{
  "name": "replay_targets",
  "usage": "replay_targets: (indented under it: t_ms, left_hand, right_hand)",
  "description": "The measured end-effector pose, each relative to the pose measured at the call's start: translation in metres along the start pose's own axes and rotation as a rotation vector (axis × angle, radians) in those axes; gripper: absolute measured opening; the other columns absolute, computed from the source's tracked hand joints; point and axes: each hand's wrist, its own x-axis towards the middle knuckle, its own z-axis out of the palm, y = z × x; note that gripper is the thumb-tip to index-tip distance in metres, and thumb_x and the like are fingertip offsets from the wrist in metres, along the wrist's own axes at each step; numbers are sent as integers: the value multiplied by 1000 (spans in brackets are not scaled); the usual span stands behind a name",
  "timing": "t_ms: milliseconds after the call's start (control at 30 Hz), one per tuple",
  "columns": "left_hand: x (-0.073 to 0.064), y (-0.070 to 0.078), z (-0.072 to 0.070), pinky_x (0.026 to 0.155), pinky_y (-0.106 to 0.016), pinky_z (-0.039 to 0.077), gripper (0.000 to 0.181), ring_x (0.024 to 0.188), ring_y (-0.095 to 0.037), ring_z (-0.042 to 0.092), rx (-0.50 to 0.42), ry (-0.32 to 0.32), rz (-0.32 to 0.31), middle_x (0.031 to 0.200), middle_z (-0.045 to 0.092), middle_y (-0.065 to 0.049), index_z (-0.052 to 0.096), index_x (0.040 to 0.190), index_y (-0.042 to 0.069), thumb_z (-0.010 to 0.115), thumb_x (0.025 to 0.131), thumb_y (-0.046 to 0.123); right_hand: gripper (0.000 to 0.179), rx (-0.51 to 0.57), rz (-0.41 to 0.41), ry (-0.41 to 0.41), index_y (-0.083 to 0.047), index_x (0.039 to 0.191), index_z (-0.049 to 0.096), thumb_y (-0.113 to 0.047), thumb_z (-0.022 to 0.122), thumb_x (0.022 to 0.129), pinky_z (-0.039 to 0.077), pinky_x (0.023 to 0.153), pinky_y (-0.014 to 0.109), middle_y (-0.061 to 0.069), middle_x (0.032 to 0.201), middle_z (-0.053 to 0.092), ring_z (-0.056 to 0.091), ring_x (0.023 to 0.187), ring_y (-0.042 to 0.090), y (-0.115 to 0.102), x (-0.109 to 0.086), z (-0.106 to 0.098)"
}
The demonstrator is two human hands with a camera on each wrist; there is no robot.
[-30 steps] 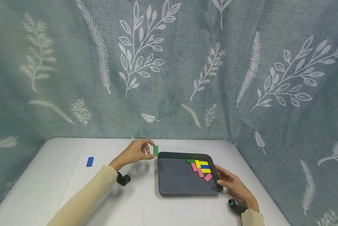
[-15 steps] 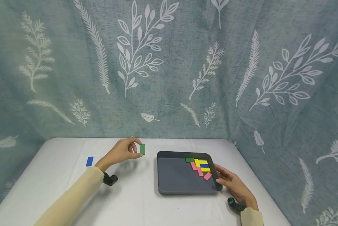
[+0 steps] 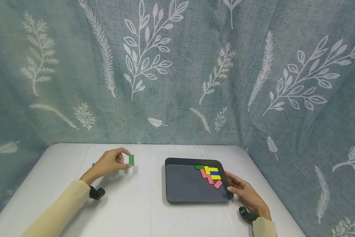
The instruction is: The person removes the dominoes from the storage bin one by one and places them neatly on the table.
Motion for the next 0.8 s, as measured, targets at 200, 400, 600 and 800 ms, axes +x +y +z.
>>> replay_targets:
  t_ms: [200,400,600,800]
  left_hand:
    - [-12,-17,-16,57,-30,46,48,61,-19,51,46,11,-35,76,58,-2,66,125,10,87,85,24]
    - [-22,-34,-29,54,-29,43,49,59,-16,48,61,9,-69,74,56,-3,66,126,9,86,86,26]
    - [-33,-46,-40,51,-28,39,49,56,-14,46,83,9,-110,70,54,-2,67,126,7,86,86,27]
    - [-40,-59,-45,50,-27,38,49,55,-13,45,105,7,-133,69,54,-2,67,126,5,86,86,25]
  right_hand:
    - [80,-19,-3,-2,-17,160,37,-19,79,92,42,110,31,6,165,32,32,151,31,0,1,-1]
    - [78,-10,0,2,-18,159,38,-17,79,93,42,109,31,4,164,34,33,150,30,-1,-1,0]
    - [76,-5,-8,-7,-17,160,38,-15,77,94,43,108,28,3,164,34,32,151,29,-3,-3,2]
    - [75,7,-13,-16,-17,159,39,-13,76,95,45,106,26,4,164,35,38,148,24,-3,-5,2]
